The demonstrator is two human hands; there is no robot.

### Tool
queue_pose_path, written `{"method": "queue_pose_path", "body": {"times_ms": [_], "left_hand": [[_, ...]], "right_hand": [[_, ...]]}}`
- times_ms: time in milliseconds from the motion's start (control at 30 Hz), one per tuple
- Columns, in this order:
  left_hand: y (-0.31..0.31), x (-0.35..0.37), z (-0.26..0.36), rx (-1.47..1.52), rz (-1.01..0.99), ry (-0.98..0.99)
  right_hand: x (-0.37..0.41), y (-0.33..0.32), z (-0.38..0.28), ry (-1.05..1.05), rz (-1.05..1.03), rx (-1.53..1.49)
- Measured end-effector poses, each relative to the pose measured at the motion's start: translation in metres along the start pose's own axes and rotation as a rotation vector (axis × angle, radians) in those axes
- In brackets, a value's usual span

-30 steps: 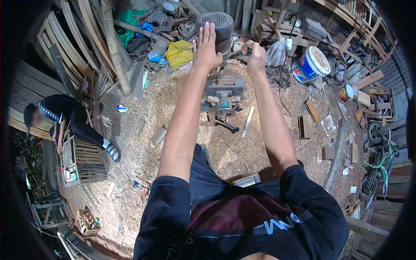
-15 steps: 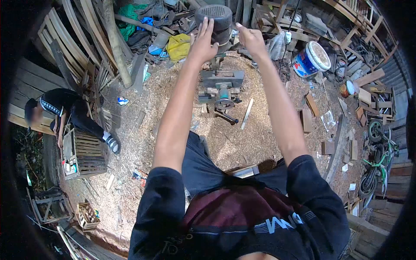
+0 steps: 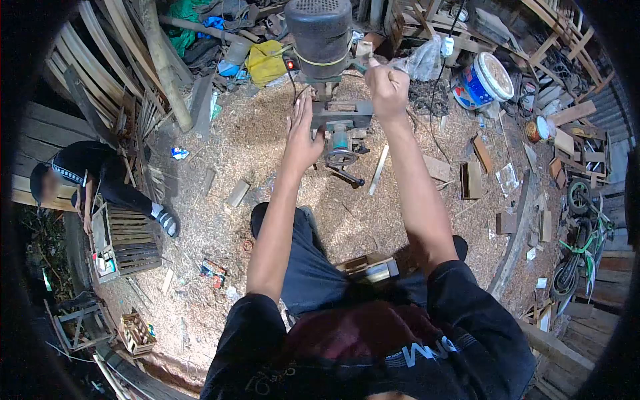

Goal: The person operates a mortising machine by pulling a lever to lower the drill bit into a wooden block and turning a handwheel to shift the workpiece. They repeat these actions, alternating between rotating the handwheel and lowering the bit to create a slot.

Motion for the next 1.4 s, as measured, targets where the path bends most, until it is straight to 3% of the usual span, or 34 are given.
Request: {"method": "queue_pose_path", "body": {"times_ms": [433, 567, 667, 800, 900, 967, 1033, 1100, 1200, 1267, 1333, 1367, 1400], "left_hand": [[0.039, 0.027, -0.016, 0.102, -0.001, -0.040], [0.034, 0.022, -0.014, 0.127, 0.073, 0.001], [0.029, 0.022, -0.016, 0.192, 0.135, 0.016], [0.028, 0.020, -0.026, 0.263, 0.157, -0.038], [0.023, 0.018, -0.028, 0.239, 0.200, -0.070], [0.029, 0.020, -0.038, 0.228, 0.234, -0.083], [0.040, 0.022, -0.053, 0.192, 0.177, -0.125], [0.044, 0.017, -0.057, 0.183, 0.118, -0.144], [0.060, 0.018, -0.057, 0.174, 0.027, -0.163], [0.083, 0.024, -0.069, 0.217, -0.085, -0.159], [0.118, 0.034, -0.089, 0.210, -0.222, -0.198], [0.143, 0.047, -0.106, 0.129, -0.246, -0.158], [0.170, 0.065, -0.125, 0.047, -0.272, -0.123]], "right_hand": [[0.034, 0.000, -0.007, -0.107, -0.015, 0.035], [0.035, -0.001, -0.002, -0.156, -0.038, 0.022], [0.024, 0.000, 0.002, -0.018, -0.005, -0.010], [0.018, 0.005, 0.001, -0.119, 0.023, -0.009], [0.000, 0.013, -0.005, -0.146, 0.175, -0.011], [-0.018, 0.033, -0.032, -0.123, 0.293, 0.165], [-0.046, 0.021, -0.011, -0.216, 0.284, 0.387], [-0.048, 0.023, -0.009, -0.278, 0.358, 0.386], [-0.002, -0.003, 0.052, -0.075, 0.190, 0.516], [0.067, -0.041, 0.136, 0.096, 0.163, 0.662], [0.152, -0.075, 0.194, 0.571, 0.120, 0.657], [0.192, -0.080, 0.196, 0.597, 0.185, 0.751], [0.239, -0.115, 0.263, 0.810, 0.134, 0.672]]}}
Point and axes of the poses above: each hand's wrist, its own x-axis away from the middle knuckle, its own y-axis out of the palm, z = x × y, the point moved 2 cm from there along -x, towards the middle knuckle, and after that the axes turned 2 degrees about -y, right-handed, at the moved point
